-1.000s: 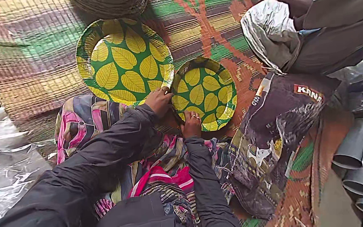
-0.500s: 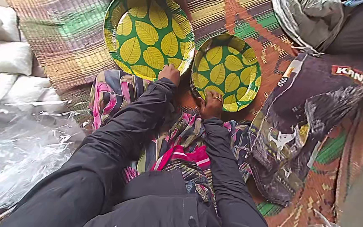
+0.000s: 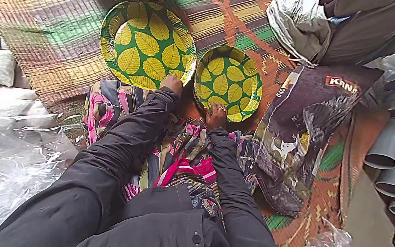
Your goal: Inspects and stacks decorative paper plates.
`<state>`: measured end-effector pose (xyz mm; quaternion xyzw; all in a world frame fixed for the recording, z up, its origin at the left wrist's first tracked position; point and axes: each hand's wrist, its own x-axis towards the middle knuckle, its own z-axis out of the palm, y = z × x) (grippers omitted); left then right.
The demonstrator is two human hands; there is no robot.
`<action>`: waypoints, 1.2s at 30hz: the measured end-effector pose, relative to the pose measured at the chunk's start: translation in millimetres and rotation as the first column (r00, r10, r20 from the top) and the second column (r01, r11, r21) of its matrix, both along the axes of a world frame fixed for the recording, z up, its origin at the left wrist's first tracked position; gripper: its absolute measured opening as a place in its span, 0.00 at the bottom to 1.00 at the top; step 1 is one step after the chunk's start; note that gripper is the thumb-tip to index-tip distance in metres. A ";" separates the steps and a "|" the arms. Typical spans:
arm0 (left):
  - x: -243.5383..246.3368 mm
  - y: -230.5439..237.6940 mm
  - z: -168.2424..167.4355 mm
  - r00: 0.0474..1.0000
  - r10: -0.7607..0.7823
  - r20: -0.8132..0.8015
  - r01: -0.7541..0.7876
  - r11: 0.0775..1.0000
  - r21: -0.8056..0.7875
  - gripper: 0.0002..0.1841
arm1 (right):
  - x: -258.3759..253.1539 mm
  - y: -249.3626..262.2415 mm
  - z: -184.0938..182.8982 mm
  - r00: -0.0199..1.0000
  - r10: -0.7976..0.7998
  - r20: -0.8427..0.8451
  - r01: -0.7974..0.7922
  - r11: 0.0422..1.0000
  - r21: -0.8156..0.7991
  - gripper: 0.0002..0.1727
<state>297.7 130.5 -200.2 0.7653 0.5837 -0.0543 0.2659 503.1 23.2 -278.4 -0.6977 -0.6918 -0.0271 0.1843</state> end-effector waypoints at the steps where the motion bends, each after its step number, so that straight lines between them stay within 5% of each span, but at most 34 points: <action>1: 2.1 -2.4 4.8 1.000 0.006 -0.018 -0.006 1.000 -0.001 0.15 | 0.2 0.0 0.2 1.000 -0.002 0.007 0.002 1.000 -0.005 0.24; 5: -6.4 -1.3 11.1 1.000 0.020 0.016 -0.020 0.999 0.041 0.14 | -1.9 -1.1 2.3 1.000 -0.010 0.018 0.011 1.000 -0.030 0.24; 9: -7.5 4.8 -2.6 0.993 -0.039 0.109 0.034 0.998 0.049 0.30 | 0.2 1.6 1.7 1.000 -0.026 -0.008 0.025 0.994 -0.105 0.27; 13: 1.7 4.3 -0.8 0.999 -0.025 0.026 0.025 1.000 0.006 0.18 | 0.7 5.2 2.4 0.999 -0.044 -0.006 0.043 0.987 -0.157 0.27; 19: -2.0 11.4 -5.1 1.000 0.017 0.011 -0.017 1.000 -0.011 0.20 | 0.6 5.3 5.4 0.999 -0.020 -0.030 0.013 0.976 -0.217 0.27; 28: 6.0 -3.5 13.0 0.988 -0.133 -0.073 0.132 0.991 -0.020 0.15 | 3.9 5.7 1.8 1.000 0.006 -0.010 -0.007 0.985 -0.171 0.26; 36: 7.0 -3.1 1.2 0.989 -0.069 -0.127 0.069 0.998 -0.006 0.17 | 3.3 6.6 1.7 1.000 -0.004 -0.005 0.003 0.986 -0.168 0.26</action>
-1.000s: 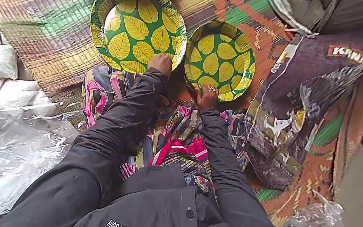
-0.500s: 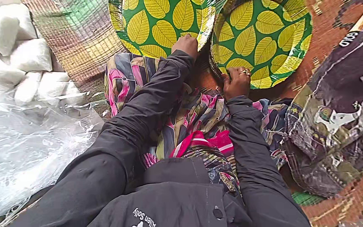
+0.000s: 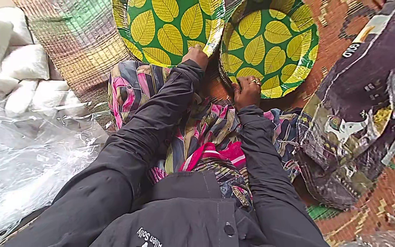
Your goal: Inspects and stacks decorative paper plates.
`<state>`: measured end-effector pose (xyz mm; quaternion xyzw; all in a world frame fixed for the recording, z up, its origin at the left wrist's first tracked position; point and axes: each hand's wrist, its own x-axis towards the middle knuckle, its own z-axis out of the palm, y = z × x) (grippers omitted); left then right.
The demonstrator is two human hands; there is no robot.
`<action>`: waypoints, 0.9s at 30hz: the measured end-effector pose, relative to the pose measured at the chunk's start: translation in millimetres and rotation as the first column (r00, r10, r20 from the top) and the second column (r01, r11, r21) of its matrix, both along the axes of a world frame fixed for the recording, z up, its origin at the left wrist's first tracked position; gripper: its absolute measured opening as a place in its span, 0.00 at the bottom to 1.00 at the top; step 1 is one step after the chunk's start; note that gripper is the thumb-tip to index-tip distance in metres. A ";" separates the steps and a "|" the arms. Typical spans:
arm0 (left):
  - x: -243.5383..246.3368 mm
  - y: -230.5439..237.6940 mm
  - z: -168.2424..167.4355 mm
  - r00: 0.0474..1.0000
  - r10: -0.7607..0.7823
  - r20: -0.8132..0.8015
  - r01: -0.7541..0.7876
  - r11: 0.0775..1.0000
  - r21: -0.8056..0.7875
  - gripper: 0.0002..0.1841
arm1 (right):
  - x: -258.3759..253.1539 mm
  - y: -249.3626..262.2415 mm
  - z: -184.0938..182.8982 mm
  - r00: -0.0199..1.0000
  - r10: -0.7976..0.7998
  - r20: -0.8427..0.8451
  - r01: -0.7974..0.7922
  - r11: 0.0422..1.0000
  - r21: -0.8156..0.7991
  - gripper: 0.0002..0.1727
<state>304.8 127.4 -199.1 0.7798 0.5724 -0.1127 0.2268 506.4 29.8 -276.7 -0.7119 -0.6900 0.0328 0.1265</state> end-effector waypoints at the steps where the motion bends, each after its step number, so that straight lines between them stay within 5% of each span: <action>1: -2.5 0.5 0.2 1.000 0.010 0.011 -0.010 1.000 -0.004 0.17 | -0.5 -0.5 0.5 1.000 -0.006 -0.003 0.006 1.000 -0.010 0.26; 5: -16.9 4.2 3.9 0.991 0.073 0.111 -0.076 0.997 0.019 0.15 | -1.0 -1.2 1.4 1.000 -0.009 -0.009 0.009 1.000 0.008 0.27; 8: -21.8 -8.0 4.5 0.966 -0.076 0.245 -0.036 0.905 0.424 0.15 | -5.5 -9.4 9.7 1.000 0.000 0.026 -0.009 0.939 0.343 0.37; 10: -23.2 -17.4 3.3 0.897 -0.357 0.259 -0.027 0.541 0.841 0.12 | -12.1 -7.0 41.1 0.995 0.021 0.094 -0.073 0.801 0.594 0.43; 12: -23.1 -32.1 4.6 0.771 -0.611 0.177 -0.051 0.217 0.975 0.09 | -21.3 -13.5 77.9 0.981 0.055 0.187 -0.158 0.785 0.599 0.37; 14: -20.5 -41.3 3.3 0.677 -0.722 0.142 -0.110 0.092 0.990 0.09 | -24.4 -11.9 96.4 0.956 0.122 0.268 -0.255 0.798 0.546 0.23; 17: -21.4 -32.6 -5.0 0.697 -0.618 0.363 -0.251 0.264 0.931 0.12 | -14.0 -6.2 79.3 0.955 0.056 0.292 -0.208 0.828 0.521 0.24; 19: -28.0 -20.4 -5.9 0.781 -0.343 0.522 -0.247 0.597 0.763 0.27 | -0.8 -3.8 56.4 0.968 -0.066 0.243 -0.047 0.901 0.432 0.30; 21: -37.6 -5.6 -9.9 0.879 -0.059 0.473 -0.168 0.889 0.425 0.36 | 12.1 -1.8 35.9 0.975 -0.122 0.186 0.099 0.987 0.129 0.31; 22: -39.8 0.5 -15.3 0.928 0.011 0.373 -0.115 0.959 0.258 0.35 | 16.5 -0.4 28.2 0.980 -0.129 0.152 0.141 0.988 -0.070 0.31; 24: -34.4 4.7 -20.6 0.981 0.041 0.190 -0.054 0.997 0.063 0.25 | 21.1 2.3 21.3 0.985 -0.127 0.116 0.152 0.958 -0.244 0.28; 27: -18.9 -5.2 -5.5 0.991 0.096 0.092 -0.097 0.995 0.012 0.14 | 19.9 1.2 25.1 0.992 -0.124 0.023 0.126 0.963 -0.236 0.37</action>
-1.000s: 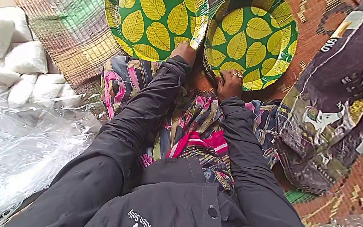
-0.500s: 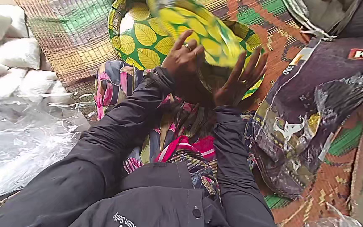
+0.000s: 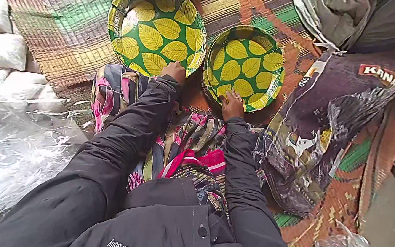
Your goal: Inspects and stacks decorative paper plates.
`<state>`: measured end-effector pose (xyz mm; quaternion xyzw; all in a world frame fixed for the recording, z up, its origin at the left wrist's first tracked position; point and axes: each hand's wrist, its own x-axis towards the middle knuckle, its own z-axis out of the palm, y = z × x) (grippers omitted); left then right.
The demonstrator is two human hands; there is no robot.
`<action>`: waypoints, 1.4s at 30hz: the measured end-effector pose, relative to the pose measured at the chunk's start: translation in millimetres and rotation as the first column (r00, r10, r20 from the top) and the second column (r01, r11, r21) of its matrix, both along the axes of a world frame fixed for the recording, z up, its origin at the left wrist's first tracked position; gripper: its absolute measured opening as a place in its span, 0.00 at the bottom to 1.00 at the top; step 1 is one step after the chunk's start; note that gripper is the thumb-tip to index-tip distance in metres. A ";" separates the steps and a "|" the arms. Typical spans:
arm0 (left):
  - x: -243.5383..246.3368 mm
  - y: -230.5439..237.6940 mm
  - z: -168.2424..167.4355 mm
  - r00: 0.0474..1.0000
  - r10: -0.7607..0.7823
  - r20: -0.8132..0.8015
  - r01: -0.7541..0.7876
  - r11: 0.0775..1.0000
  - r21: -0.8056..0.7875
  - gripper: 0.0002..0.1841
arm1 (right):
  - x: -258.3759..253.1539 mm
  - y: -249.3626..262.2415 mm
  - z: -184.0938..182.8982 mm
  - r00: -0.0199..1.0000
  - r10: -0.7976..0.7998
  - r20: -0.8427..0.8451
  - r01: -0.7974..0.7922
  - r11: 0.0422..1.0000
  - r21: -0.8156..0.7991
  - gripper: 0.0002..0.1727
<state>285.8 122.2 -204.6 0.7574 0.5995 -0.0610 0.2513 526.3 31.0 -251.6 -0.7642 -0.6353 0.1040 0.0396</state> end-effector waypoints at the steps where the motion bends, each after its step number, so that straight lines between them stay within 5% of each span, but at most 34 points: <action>1: 1.2 -1.5 2.1 1.000 0.018 0.002 -0.018 1.000 -0.009 0.14 | -2.2 -2.8 -1.5 1.000 0.004 -0.019 -0.003 1.000 0.030 0.37; 8: -20.5 16.1 -7.0 0.998 0.045 0.047 -0.042 0.997 -0.071 0.22 | -22.0 -14.4 -3.1 0.992 0.099 -0.078 -0.077 0.965 0.253 0.31; 14: -15.2 15.2 -0.3 0.985 0.174 0.001 -0.173 0.980 -0.098 0.18 | -41.2 -15.7 0.8 0.975 0.140 -0.173 -0.067 0.926 0.372 0.26; 17: -9.5 -6.6 8.3 0.995 0.066 0.072 -0.081 0.972 0.223 0.14 | -45.7 -14.9 1.8 0.983 0.157 -0.098 -0.085 0.852 0.517 0.35; 18: -10.0 -16.4 8.3 0.992 -0.052 0.117 -0.007 0.890 0.457 0.14 | -47.5 -11.4 8.4 0.982 0.184 -0.035 -0.127 0.791 0.599 0.41; 20: -12.1 -31.3 10.5 0.919 -0.363 0.155 0.061 0.517 0.854 0.12 | -51.6 -3.4 35.0 0.962 0.247 0.112 -0.252 0.664 0.704 0.45; 23: -9.6 -49.8 23.9 0.745 -0.663 0.076 -0.047 0.062 0.997 0.08 | -53.2 6.2 79.7 0.899 0.336 0.282 -0.426 0.518 0.741 0.21; 25: -5.6 -50.4 17.1 0.727 -0.674 0.129 -0.172 0.003 0.985 0.07 | -49.9 8.0 89.7 0.870 0.291 0.398 -0.492 0.464 0.737 0.15; 27: -6.7 -37.8 6.9 0.768 -0.587 0.255 -0.221 0.131 0.967 0.08 | -46.4 2.9 77.3 0.888 0.141 0.439 -0.451 0.461 0.765 0.14; 28: -9.3 -28.9 4.1 0.795 -0.515 0.320 -0.207 0.266 0.941 0.15 | -41.9 -0.3 67.8 0.904 0.066 0.423 -0.397 0.502 0.768 0.14; 30: -16.7 -12.0 1.5 0.849 -0.336 0.409 -0.123 0.627 0.769 0.35 | -28.3 -3.9 45.2 0.927 -0.039 0.373 -0.256 0.661 0.706 0.16; 32: -22.0 0.5 -4.5 0.917 -0.209 0.340 0.034 0.890 0.455 0.43 | -17.2 -7.6 24.3 0.965 -0.085 0.248 -0.039 0.889 0.457 0.15; 34: -14.8 8.6 -12.1 0.965 -0.185 0.186 0.149 0.970 0.192 0.30 | -8.2 -1.9 16.3 0.982 -0.138 0.130 0.127 0.988 0.089 0.17; 35: -7.9 7.3 -12.1 0.978 -0.170 0.123 0.156 0.981 0.118 0.22 | -4.1 0.3 10.9 0.982 -0.149 0.113 0.144 0.988 0.052 0.18; 37: 3.3 1.1 -6.8 0.994 -0.098 0.047 0.093 0.990 0.103 0.14 | -2.1 4.1 12.9 0.987 -0.128 0.095 0.127 0.992 0.015 0.19; 42: -10.4 -6.3 5.7 0.980 0.099 0.170 -0.143 0.954 0.265 0.17 | -14.4 -2.3 14.0 0.998 0.048 0.044 -0.049 0.999 0.018 0.19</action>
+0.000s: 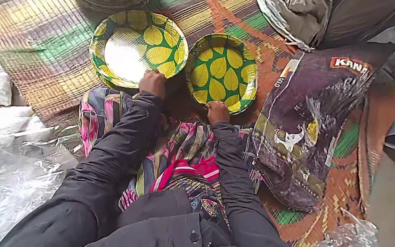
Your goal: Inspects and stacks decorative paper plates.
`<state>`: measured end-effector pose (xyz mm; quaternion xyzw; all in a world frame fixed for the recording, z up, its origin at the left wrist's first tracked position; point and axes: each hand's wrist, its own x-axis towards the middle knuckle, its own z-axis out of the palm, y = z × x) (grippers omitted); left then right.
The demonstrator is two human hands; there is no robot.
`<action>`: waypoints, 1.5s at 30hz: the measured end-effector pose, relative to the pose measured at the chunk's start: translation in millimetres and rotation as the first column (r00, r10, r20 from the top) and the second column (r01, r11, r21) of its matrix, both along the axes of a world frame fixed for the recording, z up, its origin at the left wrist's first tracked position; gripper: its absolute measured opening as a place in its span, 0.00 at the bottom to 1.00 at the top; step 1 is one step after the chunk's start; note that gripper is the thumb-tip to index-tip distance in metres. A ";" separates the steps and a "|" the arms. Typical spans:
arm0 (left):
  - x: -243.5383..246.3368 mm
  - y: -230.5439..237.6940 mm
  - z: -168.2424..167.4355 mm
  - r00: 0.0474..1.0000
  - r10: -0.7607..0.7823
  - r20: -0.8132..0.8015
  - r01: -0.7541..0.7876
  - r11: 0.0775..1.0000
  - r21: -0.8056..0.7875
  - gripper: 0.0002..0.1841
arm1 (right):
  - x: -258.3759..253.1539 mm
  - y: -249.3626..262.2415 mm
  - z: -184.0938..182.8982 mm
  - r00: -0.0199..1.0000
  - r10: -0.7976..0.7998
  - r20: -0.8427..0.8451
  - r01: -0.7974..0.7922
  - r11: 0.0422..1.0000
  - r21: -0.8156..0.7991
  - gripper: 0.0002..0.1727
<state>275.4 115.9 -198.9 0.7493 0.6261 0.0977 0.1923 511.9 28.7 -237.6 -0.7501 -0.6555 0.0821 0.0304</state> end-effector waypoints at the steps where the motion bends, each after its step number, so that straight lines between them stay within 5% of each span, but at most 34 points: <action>1: -3.5 -3.2 1.3 0.999 0.038 0.028 -0.041 0.991 0.127 0.17 | -2.7 -1.8 3.0 1.000 0.004 -0.007 -0.004 1.000 -0.023 0.21; 3: -6.7 -7.2 -2.9 0.994 0.056 0.096 -0.096 0.866 0.491 0.16 | -8.3 -5.4 15.2 1.000 -0.007 -0.029 0.008 1.000 0.005 0.25; 5: -6.9 -8.6 -10.0 0.991 -0.053 0.123 -0.064 0.617 0.784 0.13 | -17.1 -9.9 30.2 0.999 0.026 -0.039 -0.013 0.955 0.298 0.42; 7: -3.7 -17.8 -11.4 0.961 -0.268 0.060 0.061 0.421 0.905 0.10 | -25.1 -6.1 53.6 0.992 0.117 0.050 -0.123 0.788 0.603 0.49; 10: 3.4 -41.5 -2.6 0.863 -0.490 -0.125 0.270 0.237 0.933 0.11 | -34.5 -3.8 89.3 0.930 0.248 0.270 -0.366 0.640 0.675 0.31; 12: 7.9 -40.3 0.5 0.835 -0.546 -0.072 0.216 0.203 0.955 0.10 | -30.6 0.3 89.7 0.900 0.297 0.319 -0.435 0.640 0.633 0.25; 14: 10.7 -32.2 -0.8 0.861 -0.505 0.061 0.108 0.299 0.948 0.13 | -22.0 2.3 75.5 0.928 0.221 0.299 -0.366 0.687 0.627 0.25; 16: 6.6 -23.5 -1.4 0.898 -0.401 0.181 0.078 0.549 0.832 0.23 | -10.0 2.3 55.5 0.967 0.098 0.236 -0.212 0.826 0.523 0.27; 18: -1.5 -10.6 -5.5 0.937 -0.269 0.221 0.105 0.825 0.555 0.31 | 0.4 1.9 32.4 0.990 -0.003 0.141 -0.030 0.973 0.227 0.28; 20: -5.5 3.7 -8.0 0.982 -0.169 0.086 0.158 0.980 0.123 0.31 | 9.5 3.5 7.5 0.994 -0.059 0.091 0.068 0.993 -0.094 0.29; 23: 6.7 8.5 -11.0 0.977 -0.164 -0.138 0.131 0.966 -0.224 0.18 | 15.1 0.3 1.3 0.997 -0.067 0.041 0.072 0.986 -0.147 0.33; 27: 18.5 2.5 3.3 0.980 -0.092 -0.174 0.034 0.950 -0.310 0.12 | 8.9 1.3 8.7 0.994 -0.106 0.003 0.105 0.981 -0.166 0.41; 33: -2.1 19.3 -12.7 0.994 -0.077 -0.072 0.047 0.935 -0.351 0.18 | -2.6 -9.9 4.1 0.996 -0.080 -0.037 0.075 0.991 -0.114 0.37; 37: 9.9 -2.8 9.6 0.992 -0.023 -0.123 -0.010 0.965 -0.261 0.16 | -14.4 -8.8 12.1 0.991 0.028 -0.131 0.004 0.971 0.240 0.36; 39: 17.4 -18.9 9.0 0.994 -0.038 -0.101 0.043 0.998 0.049 0.16 | -25.0 -4.1 22.2 0.988 0.117 -0.096 -0.063 0.894 0.444 0.44; 40: 17.8 -26.3 4.8 0.996 -0.064 -0.068 0.083 0.940 0.331 0.14 | -30.2 0.2 29.1 0.984 0.173 -0.043 -0.127 0.846 0.517 0.52; 42: 14.3 -32.6 4.4 0.991 -0.134 -0.018 0.093 0.579 0.810 0.10 | -41.7 8.2 48.3 0.964 0.257 0.070 -0.248 0.767 0.591 0.57; 44: 5.1 -39.0 14.1 0.962 -0.274 -0.009 0.087 0.273 0.958 0.09 | -45.5 13.3 66.5 0.937 0.308 0.164 -0.333 0.647 0.686 0.38; 45: 0.7 -41.6 16.2 0.942 -0.335 -0.013 0.083 0.195 0.977 0.08 | -44.5 13.3 76.4 0.932 0.315 0.180 -0.338 0.577 0.744 0.26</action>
